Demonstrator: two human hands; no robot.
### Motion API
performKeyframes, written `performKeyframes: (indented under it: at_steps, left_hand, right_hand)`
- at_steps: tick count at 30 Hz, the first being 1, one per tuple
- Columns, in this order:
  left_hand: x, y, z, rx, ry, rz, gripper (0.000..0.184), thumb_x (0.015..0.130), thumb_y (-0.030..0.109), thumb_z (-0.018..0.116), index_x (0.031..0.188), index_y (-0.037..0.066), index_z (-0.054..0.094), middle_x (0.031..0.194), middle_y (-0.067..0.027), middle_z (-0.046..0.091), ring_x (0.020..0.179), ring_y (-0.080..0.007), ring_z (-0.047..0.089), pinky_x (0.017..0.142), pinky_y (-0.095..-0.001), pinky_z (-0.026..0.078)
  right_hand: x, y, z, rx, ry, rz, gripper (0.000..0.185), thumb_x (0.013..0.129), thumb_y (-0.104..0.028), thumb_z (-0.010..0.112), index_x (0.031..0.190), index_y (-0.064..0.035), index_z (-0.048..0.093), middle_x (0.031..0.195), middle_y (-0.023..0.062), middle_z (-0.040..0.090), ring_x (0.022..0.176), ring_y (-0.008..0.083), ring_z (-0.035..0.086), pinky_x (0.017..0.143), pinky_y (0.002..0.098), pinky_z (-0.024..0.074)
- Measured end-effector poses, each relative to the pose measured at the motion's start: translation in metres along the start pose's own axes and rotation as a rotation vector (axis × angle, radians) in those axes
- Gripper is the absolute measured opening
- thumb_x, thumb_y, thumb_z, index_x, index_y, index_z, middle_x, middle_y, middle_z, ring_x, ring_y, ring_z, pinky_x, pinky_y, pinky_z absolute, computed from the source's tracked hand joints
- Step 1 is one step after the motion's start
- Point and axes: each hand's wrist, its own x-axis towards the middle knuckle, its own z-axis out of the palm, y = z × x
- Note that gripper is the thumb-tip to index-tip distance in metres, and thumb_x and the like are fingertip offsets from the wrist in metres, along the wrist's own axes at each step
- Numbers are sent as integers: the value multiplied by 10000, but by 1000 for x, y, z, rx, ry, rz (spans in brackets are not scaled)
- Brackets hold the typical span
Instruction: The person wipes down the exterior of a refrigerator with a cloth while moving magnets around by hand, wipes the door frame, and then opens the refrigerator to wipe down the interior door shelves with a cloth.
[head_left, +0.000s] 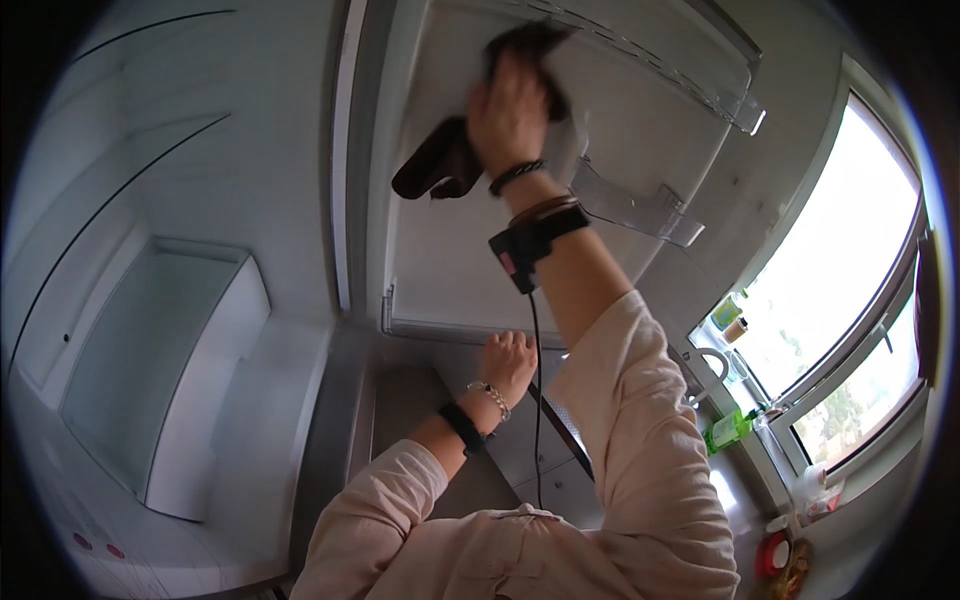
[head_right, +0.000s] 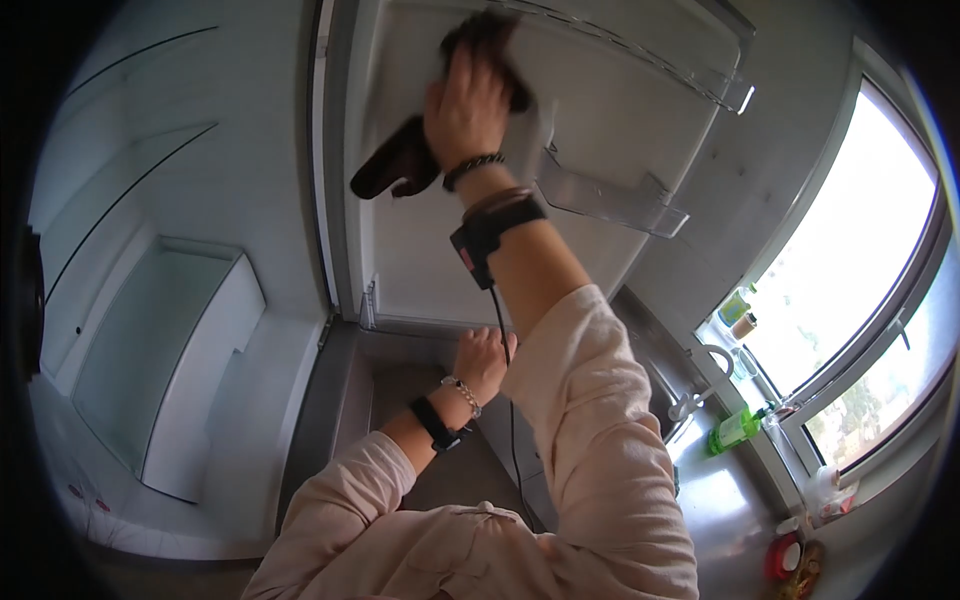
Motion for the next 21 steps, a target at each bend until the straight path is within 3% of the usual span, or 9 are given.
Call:
performKeyframes:
  at_steps: [2,4,7,8,9,13,16,18,21]
  left_hand:
    - [-3,-3,12,-50,35,5,131,838,214,497,840,108,573,798,-40,590,803,-182,566,697,-341,419]
    - [-3,-3,7,-21,18,38,119,831,207,503,848,108,566,807,-34,589,797,-178,569,702,-338,423]
    - [-1,-2,5,-62,-1,23,154,809,252,556,876,113,563,797,-31,584,799,-180,563,697,-339,417]
    - [-1,-2,9,-49,11,19,218,783,304,615,887,118,568,786,-29,578,797,-184,556,689,-340,408]
    - [0,-1,0,-87,-36,17,103,830,184,506,885,109,549,812,-37,584,810,-184,567,696,-344,427]
    - [-3,-4,12,-4,43,67,107,833,175,501,893,101,548,813,-44,575,804,-187,561,691,-340,425]
    - [-2,-4,6,-80,29,83,126,822,161,507,919,92,549,820,-55,571,812,-187,556,688,-335,423]
    - [0,-2,9,-76,74,42,104,760,112,532,859,100,563,755,-29,547,786,-186,543,687,-325,411]
    - [-1,-6,13,-42,119,90,160,753,134,556,906,89,548,767,-31,552,756,-188,553,657,-323,429]
  right_hand:
    - [-44,-7,20,-235,-148,-283,475,774,-228,560,1205,-52,470,1217,177,470,1044,335,487,898,430,399]
    - [-89,-14,17,36,-220,-522,423,750,-233,580,1144,-84,536,1115,131,551,1000,269,528,863,415,423]
    - [-69,8,12,-127,-336,-515,399,751,-257,583,1114,-93,562,1021,76,599,904,238,554,781,416,458]
    - [-40,3,3,-132,-468,-284,417,773,-261,562,1145,-75,533,1053,100,578,910,271,538,799,428,441]
    - [-24,5,4,-115,-227,-222,419,797,-250,526,1169,-59,498,1096,131,543,968,303,513,827,433,414]
    - [17,-10,19,-199,148,-193,418,818,-240,501,1182,-35,475,1165,162,496,1094,320,451,887,455,364]
    - [-50,-11,22,-171,-248,-483,391,811,-245,512,1160,-68,505,1191,138,494,1143,284,437,967,451,328]
    - [-114,10,20,-121,-279,-722,368,763,-162,534,1124,-90,546,1139,51,537,1021,214,513,878,410,416]
    - [-137,36,-7,-11,-695,-829,374,727,-90,550,1100,-103,561,1082,11,567,975,181,536,800,366,459]
